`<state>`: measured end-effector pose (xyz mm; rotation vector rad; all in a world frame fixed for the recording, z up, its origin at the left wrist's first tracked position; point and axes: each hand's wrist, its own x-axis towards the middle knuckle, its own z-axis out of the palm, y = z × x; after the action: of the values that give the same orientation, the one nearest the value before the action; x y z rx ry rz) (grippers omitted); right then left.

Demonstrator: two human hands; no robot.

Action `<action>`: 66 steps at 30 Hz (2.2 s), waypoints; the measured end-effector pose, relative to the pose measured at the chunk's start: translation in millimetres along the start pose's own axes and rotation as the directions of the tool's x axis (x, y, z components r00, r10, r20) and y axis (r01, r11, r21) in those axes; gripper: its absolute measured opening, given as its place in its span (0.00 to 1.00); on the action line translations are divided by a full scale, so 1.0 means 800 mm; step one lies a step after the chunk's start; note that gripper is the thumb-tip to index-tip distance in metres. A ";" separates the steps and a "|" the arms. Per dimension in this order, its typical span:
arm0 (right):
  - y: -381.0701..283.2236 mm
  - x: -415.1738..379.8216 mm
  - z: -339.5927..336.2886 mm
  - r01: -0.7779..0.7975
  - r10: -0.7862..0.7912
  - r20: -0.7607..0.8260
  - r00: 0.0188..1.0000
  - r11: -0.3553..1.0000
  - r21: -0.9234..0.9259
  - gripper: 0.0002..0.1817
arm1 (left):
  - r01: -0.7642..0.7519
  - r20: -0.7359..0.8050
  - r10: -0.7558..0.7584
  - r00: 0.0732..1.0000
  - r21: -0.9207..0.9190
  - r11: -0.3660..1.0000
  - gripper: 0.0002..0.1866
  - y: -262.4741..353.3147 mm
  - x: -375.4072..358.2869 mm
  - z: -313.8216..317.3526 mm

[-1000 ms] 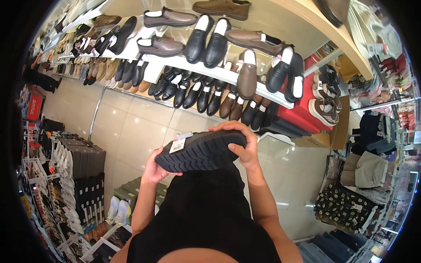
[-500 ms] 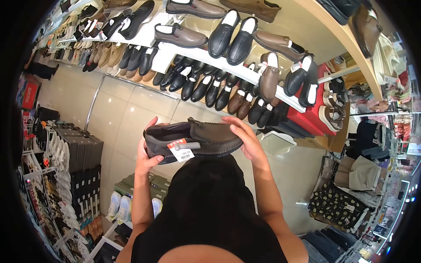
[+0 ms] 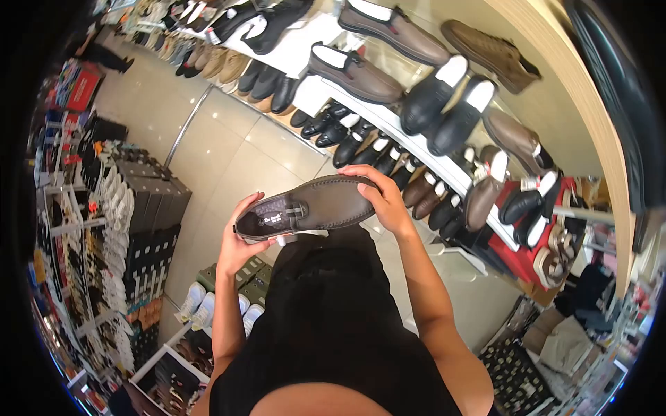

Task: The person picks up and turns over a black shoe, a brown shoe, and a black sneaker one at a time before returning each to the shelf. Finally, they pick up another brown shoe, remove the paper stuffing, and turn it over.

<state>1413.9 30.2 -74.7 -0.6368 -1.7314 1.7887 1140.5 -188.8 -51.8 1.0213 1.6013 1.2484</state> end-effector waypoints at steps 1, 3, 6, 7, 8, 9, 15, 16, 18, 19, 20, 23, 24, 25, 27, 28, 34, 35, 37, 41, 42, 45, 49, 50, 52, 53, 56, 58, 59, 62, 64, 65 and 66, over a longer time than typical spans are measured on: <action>-0.002 0.021 0.002 0.033 -0.032 0.051 0.998 0.999 -0.019 0.19 | -0.010 -0.043 0.011 0.999 0.014 1.000 0.49 -0.003 0.005 -0.006; -0.003 0.055 0.010 0.020 -0.019 0.097 0.995 1.000 -0.009 0.19 | 0.031 -0.085 -0.034 0.996 -0.034 0.999 0.50 -0.019 0.007 -0.015; 0.005 0.101 0.030 -0.007 0.022 0.182 0.983 0.997 -0.083 0.19 | 0.099 -0.130 -0.118 0.985 -0.138 0.985 0.49 -0.039 0.010 -0.037; 0.009 0.111 0.039 -0.009 0.025 0.193 0.981 0.996 -0.084 0.19 | 0.122 -0.143 -0.152 0.978 -0.194 0.973 0.48 -0.042 0.012 -0.046; 0.012 0.123 0.048 -0.061 0.077 0.211 0.975 0.995 -0.081 0.19 | 0.122 -0.152 -0.154 0.976 -0.201 0.972 0.48 -0.045 0.015 -0.058; 0.014 0.134 0.059 -0.112 0.127 0.227 0.965 0.991 -0.080 0.20 | 0.126 -0.151 -0.159 0.976 -0.208 0.970 0.47 -0.047 0.018 -0.072; 0.054 0.190 0.124 -0.341 0.375 0.311 0.873 0.926 -0.161 0.29 | 0.135 -0.128 -0.149 0.980 -0.116 0.984 0.45 -0.077 0.046 -0.178; 0.064 0.197 0.138 -0.410 0.426 0.344 0.837 0.904 -0.123 0.30 | 0.124 -0.102 -0.133 0.986 -0.089 0.988 0.45 -0.086 0.053 -0.202; 0.075 0.214 0.174 -0.502 0.510 0.379 0.772 0.855 -0.128 0.32 | 0.092 -0.045 -0.093 0.995 -0.028 0.995 0.44 -0.105 0.071 -0.253; 0.075 0.221 0.191 -0.545 0.543 0.372 0.753 0.831 -0.110 0.32 | 0.058 -0.008 -0.058 0.998 0.031 0.998 0.44 -0.116 0.083 -0.277; 0.079 0.230 0.209 -0.537 0.534 0.356 0.767 0.838 -0.101 0.33 | 0.077 0.036 -0.077 0.996 0.008 0.997 0.45 -0.127 0.093 -0.302; 0.086 0.247 0.259 -0.535 0.530 0.288 0.798 0.842 -0.067 0.35 | 0.084 0.129 -0.088 0.988 0.032 0.996 0.45 -0.125 0.137 -0.370; 0.084 0.254 0.273 -0.523 0.515 0.237 0.824 0.852 -0.034 0.36 | 0.056 0.144 -0.059 0.988 0.020 0.998 0.46 -0.127 0.151 -0.387; 0.080 0.261 0.282 -0.525 0.517 0.222 0.827 0.851 -0.029 0.36 | 0.054 0.160 -0.057 0.985 0.020 0.998 0.46 -0.126 0.166 -0.402; 0.070 0.269 0.296 -0.492 0.494 0.170 0.853 0.869 -0.057 0.39 | -0.001 0.200 -0.013 0.980 0.067 0.998 0.45 -0.122 0.195 -0.423; 0.069 0.270 0.300 -0.494 0.495 0.155 0.855 0.868 -0.051 0.39 | -0.025 0.233 0.008 0.972 0.069 0.997 0.45 -0.120 0.210 -0.428; 0.094 0.270 0.299 -0.497 0.497 0.012 0.868 0.866 0.057 0.43 | 0.025 0.327 -0.052 0.944 0.087 0.996 0.45 -0.150 0.318 -0.417; 0.100 0.272 0.297 -0.522 0.533 -0.032 0.845 0.837 0.165 0.43 | -0.014 0.355 -0.026 0.934 0.110 0.994 0.46 -0.157 0.337 -0.411; 0.122 0.273 0.290 -0.551 0.583 -0.065 0.810 0.794 0.257 0.43 | -0.018 0.341 -0.024 0.940 0.122 0.992 0.45 -0.172 0.373 -0.392; 0.195 0.286 0.267 -0.485 0.577 -0.150 0.803 0.779 0.397 0.41 | -0.120 0.228 0.073 0.971 0.198 0.973 0.41 -0.229 0.429 -0.340; 0.221 0.291 0.257 -0.463 0.582 -0.188 0.791 0.771 0.436 0.41 | -0.104 0.225 0.041 0.974 0.276 0.956 0.39 -0.245 0.443 -0.329; 0.303 0.298 0.232 -0.419 0.625 -0.304 0.719 0.738 0.529 0.37 | -0.062 0.238 -0.028 0.971 0.361 0.930 0.33 -0.301 0.476 -0.302; 0.400 0.297 0.207 -0.372 0.653 -0.389 0.649 0.719 0.587 0.32 | 0.037 0.154 -0.125 0.980 0.474 0.880 0.29 -0.391 0.501 -0.249; 0.421 0.298 0.205 -0.318 0.671 -0.448 0.591 0.704 0.635 0.34 | 0.080 0.171 -0.194 0.966 0.516 0.853 0.29 -0.412 0.509 -0.237; 0.458 0.315 0.206 -0.204 0.683 -0.516 0.516 0.684 0.701 0.34 | 0.115 0.215 -0.305 0.928 0.612 0.782 0.31 -0.427 0.538 -0.228; 0.474 0.318 0.206 -0.195 0.673 -0.518 0.528 0.689 0.698 0.34 | 0.106 0.210 -0.292 0.933 0.615 0.781 0.31 -0.432 0.545 -0.222; 0.530 0.348 0.202 -0.052 0.635 -0.577 0.514 0.694 0.718 0.34 | 0.071 0.257 -0.305 0.917 0.647 0.759 0.36 -0.446 0.579 -0.215; 0.555 0.369 0.208 -0.016 0.603 -0.609 0.516 0.717 0.697 0.34 | 0.081 0.214 -0.298 0.930 0.671 0.737 0.44 -0.462 0.591 -0.210; 0.566 0.383 0.211 0.021 0.586 -0.616 0.527 0.715 0.699 0.34 | 0.052 0.219 -0.274 0.936 0.687 0.725 0.44 -0.471 0.597 -0.207; 0.599 0.413 0.218 0.103 0.533 -0.591 0.606 0.683 0.723 0.36 | 0.182 0.142 -0.348 0.927 0.642 0.745 0.56 -0.481 0.620 -0.208; 0.613 0.433 0.228 0.096 0.566 -0.601 0.564 0.678 0.729 0.37 | 0.190 0.155 -0.350 0.924 0.606 0.773 0.56 -0.483 0.632 -0.205; 0.621 0.441 0.235 0.079 0.602 -0.605 0.521 0.672 0.737 0.38 | 0.209 0.165 -0.357 0.919 0.565 0.798 0.56 -0.485 0.635 -0.204; 0.630 0.447 0.238 0.073 0.598 -0.589 0.543 0.665 0.744 0.40 | 0.203 0.172 -0.356 0.918 0.567 0.798 0.56 -0.492 0.637 -0.202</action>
<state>988.6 133.7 -550.7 -1.1873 -0.2369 1.7295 788.1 176.0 -480.3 1.1739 1.8432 0.4223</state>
